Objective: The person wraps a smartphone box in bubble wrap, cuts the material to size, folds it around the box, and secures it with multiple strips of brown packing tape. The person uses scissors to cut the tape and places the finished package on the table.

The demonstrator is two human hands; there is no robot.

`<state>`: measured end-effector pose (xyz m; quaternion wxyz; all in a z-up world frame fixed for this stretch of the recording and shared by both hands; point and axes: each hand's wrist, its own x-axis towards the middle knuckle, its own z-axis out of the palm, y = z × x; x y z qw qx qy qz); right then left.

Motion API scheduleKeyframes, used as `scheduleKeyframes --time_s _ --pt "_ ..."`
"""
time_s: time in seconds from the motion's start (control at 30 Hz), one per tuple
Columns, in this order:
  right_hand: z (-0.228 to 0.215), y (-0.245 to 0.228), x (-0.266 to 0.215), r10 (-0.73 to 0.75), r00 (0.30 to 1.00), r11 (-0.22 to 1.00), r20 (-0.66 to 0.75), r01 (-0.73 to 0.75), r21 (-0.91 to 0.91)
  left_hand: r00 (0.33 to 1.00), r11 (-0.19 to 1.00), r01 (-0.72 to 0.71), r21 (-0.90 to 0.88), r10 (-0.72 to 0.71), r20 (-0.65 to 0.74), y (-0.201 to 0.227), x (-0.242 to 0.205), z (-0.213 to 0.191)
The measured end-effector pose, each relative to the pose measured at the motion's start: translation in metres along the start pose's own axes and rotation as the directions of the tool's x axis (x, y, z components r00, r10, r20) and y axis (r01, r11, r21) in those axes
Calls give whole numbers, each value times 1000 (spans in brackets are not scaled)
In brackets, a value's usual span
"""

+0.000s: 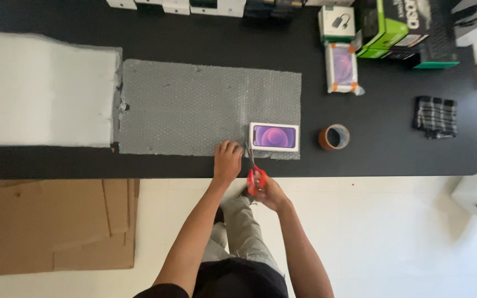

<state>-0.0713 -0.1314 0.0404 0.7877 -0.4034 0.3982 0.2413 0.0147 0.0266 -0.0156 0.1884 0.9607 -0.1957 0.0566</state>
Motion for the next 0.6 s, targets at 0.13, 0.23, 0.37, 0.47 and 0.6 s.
scheduleKeyframes --time_s 0.13,0.23,0.37,0.47,0.6 --pt "-52 -12 -27 -185 982 956 -32 172 -238 979 986 123 -111 -102 177 8 3 -24" --pt "-62 -53 -32 -505 851 718 -144 321 -618 974 960 177 -219 -139 179 19 12 -45" --pt "-51 -116 -6 -673 643 467 -366 -14 -884 902 795 422 -436 -320 290 46 29 -41" --pt "-56 -130 37 -650 650 509 -393 -11 -860 832 742 527 -415 -349 431 57 50 -38" --pt "-50 -133 38 -559 711 504 -427 -117 -856 739 695 641 -326 -443 509 55 68 -25"
